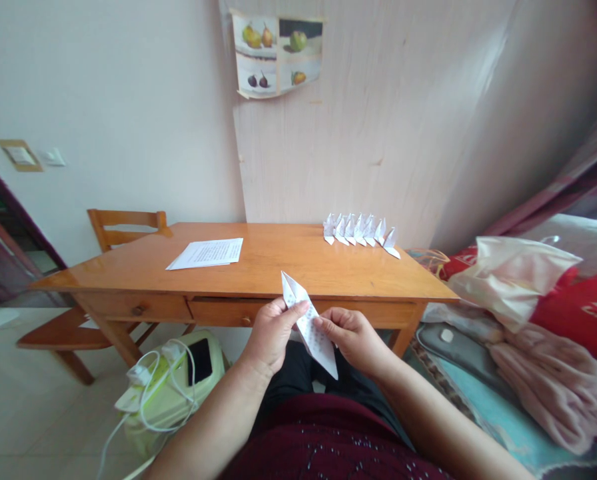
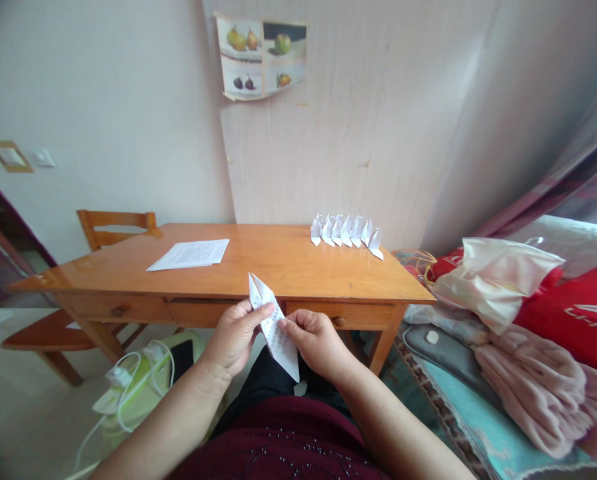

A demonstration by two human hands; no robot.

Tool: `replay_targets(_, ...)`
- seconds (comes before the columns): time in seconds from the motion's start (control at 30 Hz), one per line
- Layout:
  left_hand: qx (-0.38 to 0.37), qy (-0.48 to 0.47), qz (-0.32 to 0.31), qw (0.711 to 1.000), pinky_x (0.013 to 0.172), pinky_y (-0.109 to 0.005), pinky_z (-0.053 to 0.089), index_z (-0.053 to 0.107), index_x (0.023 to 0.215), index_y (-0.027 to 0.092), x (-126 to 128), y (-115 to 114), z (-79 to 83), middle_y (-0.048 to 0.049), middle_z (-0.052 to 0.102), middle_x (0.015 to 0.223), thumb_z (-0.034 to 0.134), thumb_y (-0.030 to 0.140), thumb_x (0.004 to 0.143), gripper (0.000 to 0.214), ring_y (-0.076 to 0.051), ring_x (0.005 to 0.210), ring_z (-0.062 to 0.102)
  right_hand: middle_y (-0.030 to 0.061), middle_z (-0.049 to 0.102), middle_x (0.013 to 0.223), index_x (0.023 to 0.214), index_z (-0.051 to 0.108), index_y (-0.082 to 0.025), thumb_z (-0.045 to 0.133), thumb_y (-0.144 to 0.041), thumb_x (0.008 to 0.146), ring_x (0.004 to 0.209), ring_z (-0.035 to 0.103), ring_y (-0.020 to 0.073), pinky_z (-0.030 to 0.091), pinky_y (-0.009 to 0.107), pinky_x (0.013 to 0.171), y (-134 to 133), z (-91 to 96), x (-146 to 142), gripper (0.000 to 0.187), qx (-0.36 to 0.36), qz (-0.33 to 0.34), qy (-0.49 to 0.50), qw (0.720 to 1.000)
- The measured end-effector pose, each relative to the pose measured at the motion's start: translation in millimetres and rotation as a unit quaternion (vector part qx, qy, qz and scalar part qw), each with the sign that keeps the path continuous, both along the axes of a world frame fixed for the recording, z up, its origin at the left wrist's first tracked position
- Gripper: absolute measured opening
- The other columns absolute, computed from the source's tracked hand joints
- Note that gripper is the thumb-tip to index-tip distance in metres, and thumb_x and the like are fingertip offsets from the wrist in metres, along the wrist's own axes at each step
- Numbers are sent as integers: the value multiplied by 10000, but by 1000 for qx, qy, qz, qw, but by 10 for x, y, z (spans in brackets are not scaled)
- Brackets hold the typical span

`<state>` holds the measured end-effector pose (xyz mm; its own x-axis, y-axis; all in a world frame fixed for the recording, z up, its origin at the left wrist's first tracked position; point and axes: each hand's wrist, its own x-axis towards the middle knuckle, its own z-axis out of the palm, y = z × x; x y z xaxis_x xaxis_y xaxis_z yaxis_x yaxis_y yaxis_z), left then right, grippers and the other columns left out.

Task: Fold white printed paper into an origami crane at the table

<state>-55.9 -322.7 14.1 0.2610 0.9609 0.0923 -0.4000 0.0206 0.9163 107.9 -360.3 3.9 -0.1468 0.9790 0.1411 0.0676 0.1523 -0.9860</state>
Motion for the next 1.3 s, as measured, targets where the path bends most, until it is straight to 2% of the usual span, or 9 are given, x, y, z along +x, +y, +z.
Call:
replay_targets(0.13,-2,5,30,1000,640,-262,465,705,847,120,-51,47,74,-37,670,726,829,345,699,297,-137,649,582,-19,550,611,759,647,-182,652,-550,845,548,419,110,318,258,523,10,-7,25,378,15,0,-16,1000)
replay_targets(0.43,-8,8,55,998,601,-270,465,701,840,132,-208,177,110,-37,669,702,831,351,689,296,-147,615,601,15,646,612,722,632,-187,656,-513,855,569,563,142,426,278,581,-33,19,55,353,-8,41,3,999)
replay_targets(0.63,-1,4,61,998,605,-272,463,695,795,129,-190,173,147,-39,667,701,849,348,655,302,-146,616,601,34,683,683,771,647,-178,670,-535,841,599,579,139,399,268,583,2,-2,49,364,-42,-37,87,995)
replay_targets(0.7,-1,13,53,999,618,-282,471,698,801,126,-148,144,158,-54,683,726,841,357,666,304,-156,628,611,24,668,700,810,669,-170,695,-540,822,605,562,131,384,261,577,19,23,2,371,-64,-17,117,991)
replay_targets(0.83,24,31,35,999,627,-282,471,699,818,123,-77,88,152,-66,695,749,804,371,720,287,-160,645,609,30,672,717,874,702,-142,788,-467,754,607,560,125,397,254,585,34,74,-126,358,-136,69,177,972)
replay_targets(0.93,50,42,31,997,606,-269,452,695,815,119,-60,70,132,-56,677,713,771,383,763,279,-149,631,584,47,698,726,885,722,-123,821,-402,724,609,586,122,433,252,619,48,60,-185,337,-166,81,202,962)
replay_targets(1.13,44,38,37,998,640,-276,453,697,800,124,-88,124,87,-61,681,740,789,380,743,278,-155,662,594,53,721,689,843,733,-115,853,-368,677,570,611,120,471,259,627,60,-33,-161,325,-170,74,173,967)
replay_targets(1.3,31,11,65,997,651,-266,454,705,830,122,-158,306,95,-56,686,773,829,364,690,307,-147,688,595,59,734,674,755,724,-121,844,-373,682,567,634,127,455,246,590,35,-111,-99,289,-178,93,110,973)
